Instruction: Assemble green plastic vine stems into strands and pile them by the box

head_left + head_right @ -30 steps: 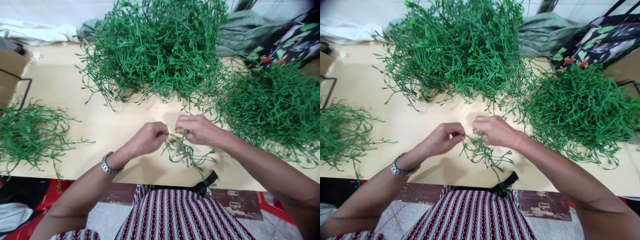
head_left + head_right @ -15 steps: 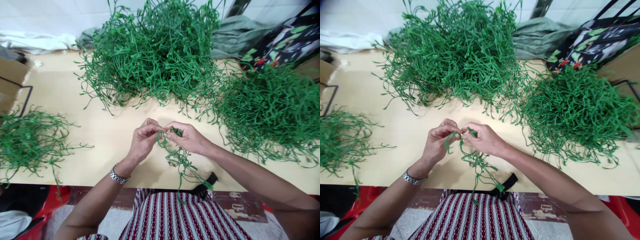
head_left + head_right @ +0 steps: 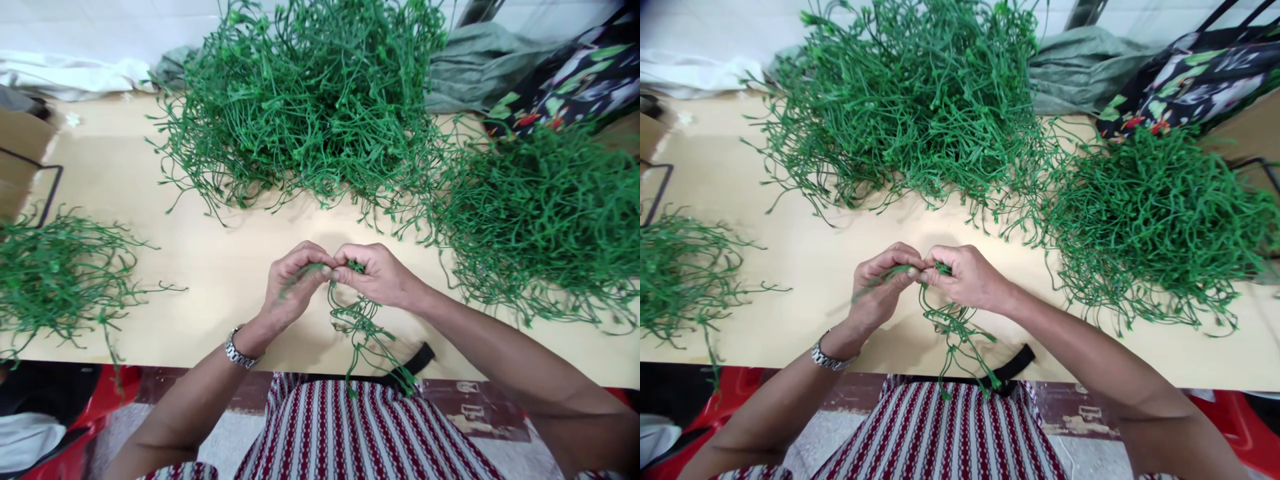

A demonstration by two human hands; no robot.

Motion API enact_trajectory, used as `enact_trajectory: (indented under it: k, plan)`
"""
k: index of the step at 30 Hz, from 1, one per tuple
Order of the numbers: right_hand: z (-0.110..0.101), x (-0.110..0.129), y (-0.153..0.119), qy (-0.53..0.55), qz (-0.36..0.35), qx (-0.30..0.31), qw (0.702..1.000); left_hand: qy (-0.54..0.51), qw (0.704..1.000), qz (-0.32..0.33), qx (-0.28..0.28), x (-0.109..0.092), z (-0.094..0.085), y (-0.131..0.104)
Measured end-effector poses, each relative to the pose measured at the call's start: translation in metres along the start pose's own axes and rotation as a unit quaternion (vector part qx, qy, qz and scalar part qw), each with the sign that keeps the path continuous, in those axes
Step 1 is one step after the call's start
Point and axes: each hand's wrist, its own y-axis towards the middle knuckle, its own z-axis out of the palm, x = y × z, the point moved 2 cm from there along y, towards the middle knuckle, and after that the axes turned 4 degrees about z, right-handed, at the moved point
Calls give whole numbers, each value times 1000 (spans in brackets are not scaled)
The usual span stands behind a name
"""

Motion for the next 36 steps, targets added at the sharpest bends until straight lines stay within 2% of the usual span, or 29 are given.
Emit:
enact_trajectory:
  k: [3, 7, 13, 17, 21, 23, 28, 33, 36]
  plan:
    - [-2, 5, -1, -26, -35, -7, 999, -43, 999, -10, -27, 3, 1, 0]
    - [-3, 7, -1, -31, -76, -25, 996, -116, 990, -55, -60, 5, 1, 2]
    - [-6, 7, -1, -6, -97, -40, 994, -118, 989, -64, -65, 3, -3, 4]
    - [-6, 6, -1, -13, -95, -45, 994, -77, 994, -49, -58, 2, -6, 1]
    - [-4, 4, -1, -20, -83, -75, 994, 19, 996, 29, -76, -5, -9, -2]
    - [-2, 4, -1, -15, -74, -84, 994, 57, 995, 55, -66, -8, -8, -3]
    - [1, 5, -1, -15, -87, -104, 991, 75, 997, 7, -26, -8, -1, -4]
    - [5, 5, -1, -57, -121, -131, 982, 155, 986, 22, -57, -10, 3, -6]
    - [5, 6, -2, -85, -148, -134, 976, 187, 981, 17, -53, -12, 3, -6]
